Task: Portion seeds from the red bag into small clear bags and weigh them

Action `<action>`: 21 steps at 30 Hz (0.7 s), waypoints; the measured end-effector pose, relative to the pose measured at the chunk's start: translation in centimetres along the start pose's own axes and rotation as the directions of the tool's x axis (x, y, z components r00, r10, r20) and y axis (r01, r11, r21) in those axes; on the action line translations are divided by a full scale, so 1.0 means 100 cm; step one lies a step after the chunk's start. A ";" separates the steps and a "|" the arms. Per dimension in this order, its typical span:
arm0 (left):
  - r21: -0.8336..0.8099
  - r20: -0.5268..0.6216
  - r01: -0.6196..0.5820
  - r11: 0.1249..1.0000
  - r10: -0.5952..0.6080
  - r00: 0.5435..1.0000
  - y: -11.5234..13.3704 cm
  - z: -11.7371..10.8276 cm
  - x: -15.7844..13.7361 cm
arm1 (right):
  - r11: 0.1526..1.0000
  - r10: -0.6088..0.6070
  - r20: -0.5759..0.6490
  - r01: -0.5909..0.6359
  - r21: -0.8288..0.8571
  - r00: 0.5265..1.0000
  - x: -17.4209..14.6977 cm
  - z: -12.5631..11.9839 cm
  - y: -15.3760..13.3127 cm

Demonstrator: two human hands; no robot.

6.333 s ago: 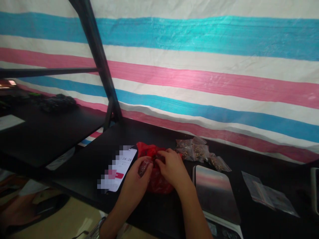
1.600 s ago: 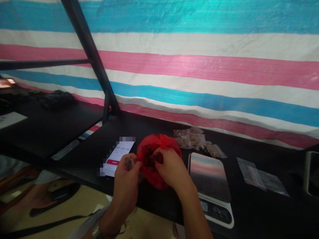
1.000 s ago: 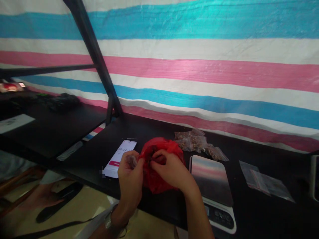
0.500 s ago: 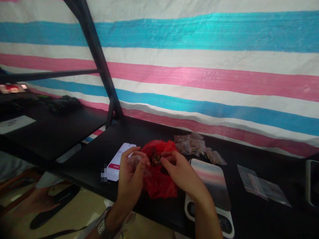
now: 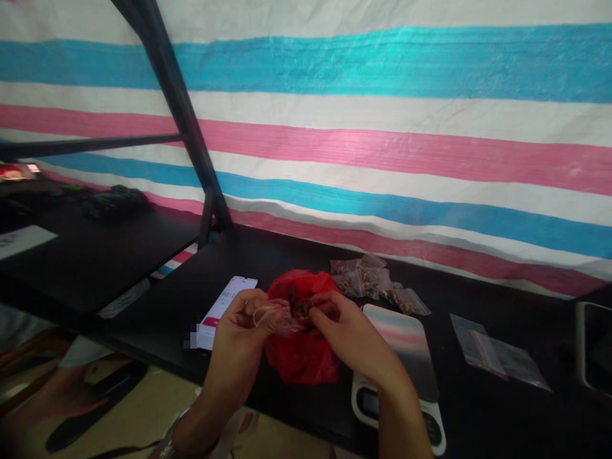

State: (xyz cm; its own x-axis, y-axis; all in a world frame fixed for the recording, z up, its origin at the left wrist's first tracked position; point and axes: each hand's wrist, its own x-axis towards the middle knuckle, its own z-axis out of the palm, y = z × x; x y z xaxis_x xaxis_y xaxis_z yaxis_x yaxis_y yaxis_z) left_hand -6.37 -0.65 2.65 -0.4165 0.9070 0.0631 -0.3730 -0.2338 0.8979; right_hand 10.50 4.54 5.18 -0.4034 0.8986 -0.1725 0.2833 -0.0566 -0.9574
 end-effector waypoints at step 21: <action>-0.557 -0.075 0.250 0.792 -0.347 0.935 0.016 0.002 0.010 | 0.985 0.144 0.167 -0.126 -0.114 0.975 -0.020 0.007 -0.004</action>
State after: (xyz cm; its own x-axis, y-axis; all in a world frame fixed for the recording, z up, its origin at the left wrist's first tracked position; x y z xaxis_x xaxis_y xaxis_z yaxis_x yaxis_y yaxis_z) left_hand -7.20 -0.06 4.26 -0.3217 0.9028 -0.2853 -0.8611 -0.1537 0.4846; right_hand 10.63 2.44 5.79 -0.4983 0.7954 -0.3452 0.4290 -0.1198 -0.8953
